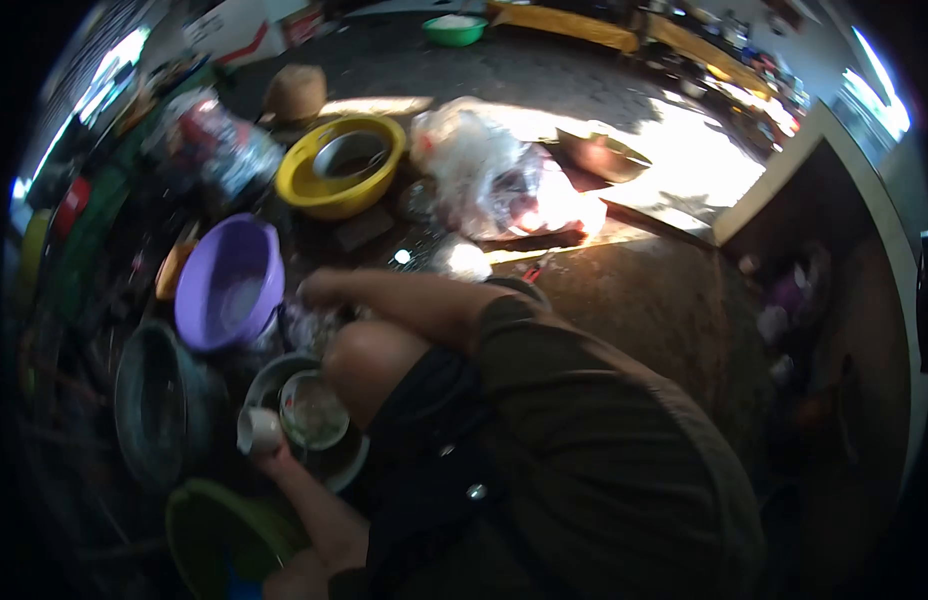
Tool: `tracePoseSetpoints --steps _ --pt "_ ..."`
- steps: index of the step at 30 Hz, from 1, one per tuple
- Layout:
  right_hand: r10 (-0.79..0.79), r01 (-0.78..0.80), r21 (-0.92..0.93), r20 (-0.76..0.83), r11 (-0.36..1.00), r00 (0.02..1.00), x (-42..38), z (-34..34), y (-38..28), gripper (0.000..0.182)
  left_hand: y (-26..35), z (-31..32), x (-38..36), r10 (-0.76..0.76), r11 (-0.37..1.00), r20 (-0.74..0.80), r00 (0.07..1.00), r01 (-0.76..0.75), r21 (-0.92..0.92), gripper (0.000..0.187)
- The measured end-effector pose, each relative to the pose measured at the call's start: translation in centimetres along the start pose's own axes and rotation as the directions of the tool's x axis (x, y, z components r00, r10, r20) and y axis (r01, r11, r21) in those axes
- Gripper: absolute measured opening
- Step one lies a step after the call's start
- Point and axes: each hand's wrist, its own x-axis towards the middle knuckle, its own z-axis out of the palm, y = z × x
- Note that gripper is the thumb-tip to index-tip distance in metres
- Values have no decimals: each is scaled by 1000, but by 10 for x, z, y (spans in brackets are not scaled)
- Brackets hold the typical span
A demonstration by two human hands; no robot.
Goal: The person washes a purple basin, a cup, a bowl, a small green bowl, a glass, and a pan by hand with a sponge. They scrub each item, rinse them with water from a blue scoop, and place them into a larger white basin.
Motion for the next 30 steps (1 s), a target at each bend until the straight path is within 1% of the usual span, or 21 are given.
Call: tracePoseSetpoints --steps 1,2,3,4,5,7,8,11,13,15,17,18,19,21,22,24,26,27,28,29,30 --pt "-91 98 34 -168 995 982 -25 -19 -2 23 -6 -3 5 33 999 -213 977 -32 9 53" --pt "23 -8 116 -125 993 992 -27 -27 5 26 -8 -26 14 1 999 -218 976 -13 -52 52" --pt "168 -162 48 -171 986 971 -59 -54 -11 27 -13 1 -4 8 999 -284 959 -17 -29 50" --pt "176 -152 116 -227 981 958 -55 -55 18 26 -17 8 -13 -26 1000 -229 973 22 -21 48" --pt "118 6 411 -276 912 954 -90 -78 9 24 -18 20 -20 -58 998 -280 958 50 -36 46" --pt "312 -49 634 -309 772 898 -154 -117 -27 25 -22 16 -14 -83 995 -309 947 95 25 46" --pt "304 -19 709 -278 705 911 -170 -123 -13 25 -24 43 -29 -73 993 -399 914 104 55 46" --pt "306 125 868 -300 480 904 -215 -136 1 23 -29 53 -34 -104 989 -297 949 130 71 46" --pt "316 73 916 -210 395 925 -236 -125 26 24 -30 45 -30 -170 979 -226 959 190 74 45" --pt "735 116 992 -115 51 668 -232 -96 19 23 -31 60 -36 -164 974 -282 945 200 103 42" --pt "497 -290 845 33 449 867 -249 -66 104 25 -34 86 -49 -161 975 -315 935 200 94 41" --pt "450 -454 532 147 715 881 -245 -54 130 27 -33 91 -52 -166 975 -315 935 203 90 40" --pt "442 -479 117 247 870 862 -236 -47 139 29 -33 94 -53 -174 972 -255 951 208 113 40" --pt "323 -320 -143 -1 937 946 -219 -50 119 31 -32 101 -55 -162 973 -196 967 190 133 40" --pt "219 -241 -155 -150 958 964 -197 -56 119 31 -32 107 -56 -193 964 -135 972 214 156 39" --pt "149 -137 107 -108 985 983 -165 -108 17 35 -32 116 -56 -227 955 -63 972 235 183 38" --pt "-123 123 82 -7 989 992 -115 -121 -24 34 -31 127 -55 -325 892 -60 944 326 313 42" --pt "-48 11 261 134 965 990 -111 -128 -79 34 -28 130 -59 -325 893 -44 945 322 315 42" --pt "-749 746 126 246 654 615 -44 -92 -10 60 -25 135 -64 -370 875 16 929 343 341 41" --pt "-543 456 309 321 835 776 -49 -92 -58 79 -25 143 -66 -421 855 90 903 361 371 41" --pt "-441 432 128 447 893 779 -22 -66 -67 75 -24 154 -71 -435 857 124 892 368 362 40"
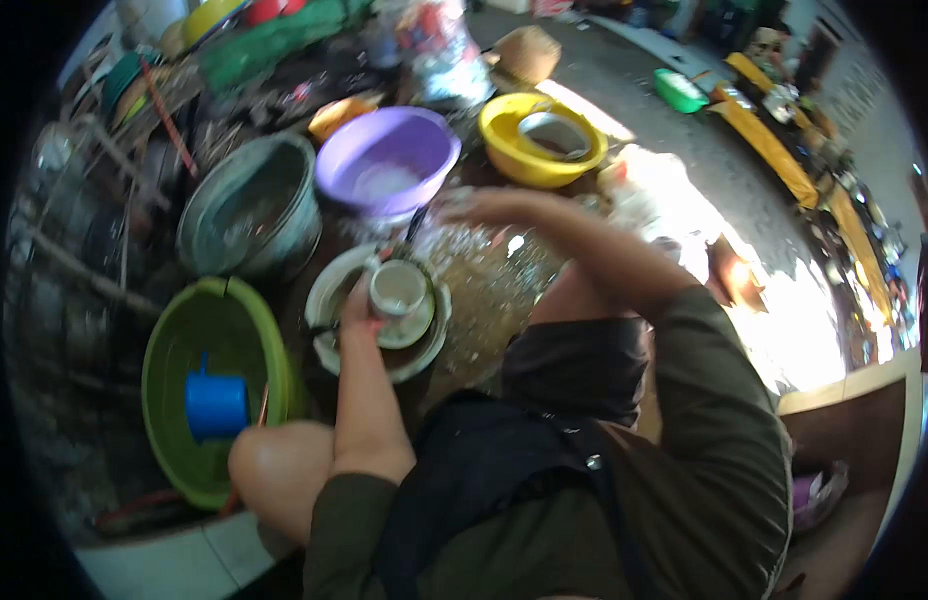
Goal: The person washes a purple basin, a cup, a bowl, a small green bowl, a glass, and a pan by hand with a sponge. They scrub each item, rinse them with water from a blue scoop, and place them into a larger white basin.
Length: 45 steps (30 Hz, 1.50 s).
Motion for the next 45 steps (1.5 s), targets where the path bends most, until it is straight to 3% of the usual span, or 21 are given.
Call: tracePoseSetpoints --steps 1,3,7,8,9,10,12,17,19,20,21,22,26,28,31,33,35,38,41,43,45 --pt "517 -472 631 129 615 846 5 6 -63 74 1 7 -2 -6 1000 41 999 6 -10 39" --pt "425 -400 769 185 499 886 33 42 -71 76 1 3 4 -19 999 1 1000 19 51 38" --pt "297 -182 981 153 73 943 116 122 -22 33 4 -32 6 -25 997 -18 1000 26 69 40" --pt "191 120 871 -236 476 953 131 149 14 30 7 -36 4 -43 995 -27 999 45 89 40" --pt "-60 390 533 -533 751 844 145 172 53 27 13 -24 -4 -39 995 -28 999 41 86 40" --pt "-64 392 534 -531 749 845 140 163 39 27 21 -2 -19 -41 993 -72 997 49 107 40" --pt "390 198 978 -160 -59 907 114 134 -3 26 17 -31 -17 -1 985 -82 997 15 173 44" --pt "470 264 911 -393 317 790 114 122 -12 26 5 -69 -25 -55 991 -331 942 11 -135 40" --pt "297 -28 445 -547 895 783 105 117 -55 24 -7 -89 -15 -26 995 -457 889 -23 -102 36" --pt "191 44 363 -583 931 789 127 145 -34 26 -19 -109 -5 22 986 -455 890 -94 -136 34" --pt "216 -82 283 -484 956 848 140 163 -26 31 -11 -89 -6 -40 987 -464 885 -39 -158 32" --pt "288 -229 191 -385 954 877 139 165 -46 35 -21 -105 2 -19 987 -450 893 -55 -152 29" --pt "89 -103 -19 -362 995 928 162 208 -18 40 -36 -131 19 -157 982 -368 916 106 -153 29" --pt "-404 358 -220 -229 908 885 136 186 -39 36 -25 -107 2 -165 982 -352 921 121 -146 28" --pt "-494 460 -383 13 801 870 122 162 -48 38 -17 -102 -2 -219 973 -299 929 183 -144 25" --pt "-430 450 -393 143 802 892 114 151 -60 36 -22 -108 1 -281 955 -260 924 296 20 26" --pt "-239 406 -439 387 801 890 117 152 -62 31 -25 -104 1 -326 945 -203 923 322 -52 27" --pt "-479 547 -396 264 738 837 121 171 -37 29 -29 -108 -2 -512 858 -87 855 502 -110 29" --pt "-507 587 -389 296 710 809 122 176 -23 30 -14 -82 -21 -432 901 -82 898 427 -70 28" --pt "-391 476 -261 316 840 864 115 151 -50 32 -15 -84 -23 -493 869 -51 868 490 -69 27" --pt "-690 763 -447 355 468 631 118 151 -37 32 -26 -98 -18 -490 871 -17 871 489 -58 26"
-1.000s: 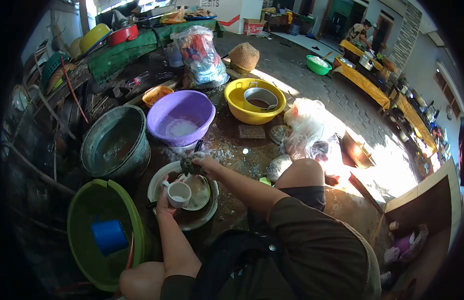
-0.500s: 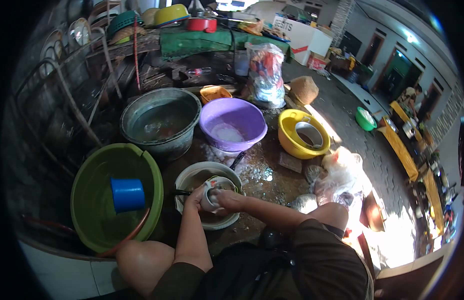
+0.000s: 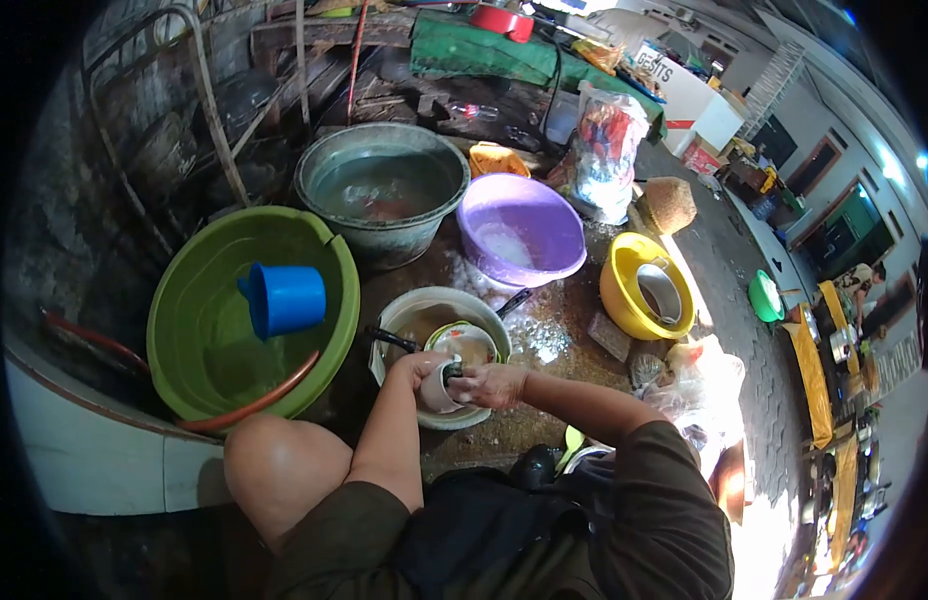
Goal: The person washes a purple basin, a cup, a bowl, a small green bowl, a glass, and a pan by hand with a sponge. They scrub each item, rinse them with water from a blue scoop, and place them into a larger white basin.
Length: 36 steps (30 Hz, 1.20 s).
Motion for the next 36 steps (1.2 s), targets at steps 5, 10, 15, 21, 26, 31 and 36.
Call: tracePoseSetpoints --steps 5,10,15,21,26,31,36 --pt "283 -333 68 383 940 879 15 2 -6 36 3 37 -6 3 1000 18 1000 -3 -17 26" --pt "770 -517 637 -199 572 606 28 64 -9 43 7 -6 40 450 833 -325 831 -260 488 25" --pt "940 -592 805 167 45 298 54 35 -16 51 -5 -15 41 582 803 -408 704 -419 424 22" --pt "248 -235 152 -72 960 966 4 35 5 48 3 13 6 280 957 -265 923 -246 155 21" --pt "412 -303 410 -209 860 887 22 34 -13 36 5 14 34 402 905 -292 868 -327 273 21" --pt "909 -88 994 92 -61 406 32 80 -6 53 -14 -20 73 799 444 -142 584 -415 794 20" --pt "998 -318 948 26 -8 55 30 43 3 32 -18 24 25 483 804 -419 769 -579 -135 23"
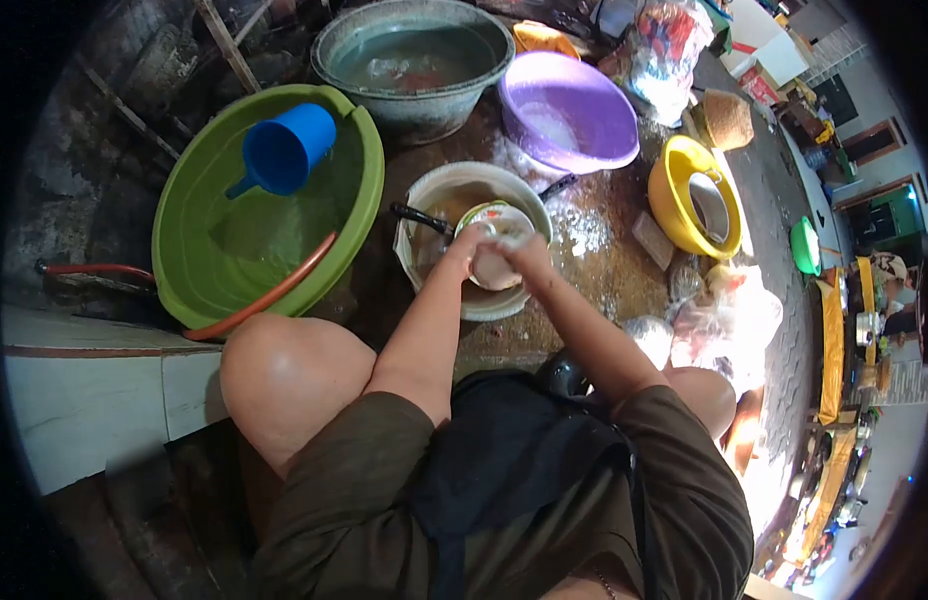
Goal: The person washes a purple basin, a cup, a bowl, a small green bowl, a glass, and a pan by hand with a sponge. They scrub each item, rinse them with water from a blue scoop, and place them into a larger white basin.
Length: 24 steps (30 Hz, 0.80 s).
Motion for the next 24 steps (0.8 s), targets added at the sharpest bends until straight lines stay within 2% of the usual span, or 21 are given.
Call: tracePoseSetpoints --steps 2,3,4,5,6,7,8,10,11,12,13,14,15,16,17,18,20,21,22,23,24 --pt "91 -89 320 8 943 996 11 -18 -6 46 -24 -40 54 -41 996 -59 997 37 -75 26" --pt "0 47 314 -148 948 989 7 -19 -24 36 -24 -40 61 -45 996 -58 997 40 -76 26" --pt "-1 48 314 -148 948 989 9 -19 -21 36 -25 -39 69 -46 987 -245 968 6 -162 29" --pt "-140 187 202 -226 961 964 11 -20 -18 33 -26 -37 75 -62 970 -419 906 -44 -240 33" --pt "-283 317 77 -287 945 915 14 -22 -14 30 -23 -25 69 -60 970 -415 908 -46 -241 33" --pt "-350 324 -146 -219 935 911 11 -15 -8 28 -16 -9 54 -81 950 -436 897 -62 -305 34" --pt "-471 404 -352 -127 844 873 0 -6 -14 27 -9 1 46 -101 927 -453 886 -81 -366 35" --pt "-732 547 -689 36 475 680 -11 14 -18 25 -53 -45 128 -76 870 -457 886 -164 -464 39" --pt "-765 528 -727 6 439 644 -7 21 -13 28 -71 -58 153 84 963 -524 848 -204 -175 39" --pt "-767 534 -726 13 434 641 1 20 -11 28 -79 -62 165 254 967 -543 800 -218 131 38" --pt "-756 491 -717 -78 495 649 13 18 -9 32 -14 25 44 186 875 -588 788 -405 -266 35" --pt "-735 444 -700 -171 559 656 26 16 -5 37 -14 28 40 183 874 -591 786 -405 -268 35" --pt "-581 359 -548 -307 756 754 47 13 15 41 -14 28 39 223 920 -643 732 -377 -110 33" --pt "-581 359 -547 -309 756 753 63 4 30 41 -13 29 39 274 942 -682 678 -332 49 32" --pt "-134 121 -61 -365 991 921 77 -5 42 42 -4 36 27 216 919 -645 733 -376 -121 33" --pt "305 -212 414 -175 885 936 84 -9 46 44 10 47 13 219 917 -645 733 -381 -122 33" --pt "257 -156 507 -136 848 957 50 -4 -3 44 31 65 -5 123 882 -601 790 -365 -299 32" --pt "168 -103 251 -249 962 954 36 0 -22 44 28 59 5 124 877 -606 786 -372 -303 32" --pt "49 -61 -25 -331 998 942 28 4 -28 44 19 45 25 222 927 -657 721 -365 -88 32" --pt "-496 386 -341 -345 857 797 34 11 -7 40 10 31 46 329 934 -682 653 -331 133 32" --pt "-538 421 -368 -318 829 781 15 20 -27 38 -1 17 66 332 932 -689 644 -336 134 32"
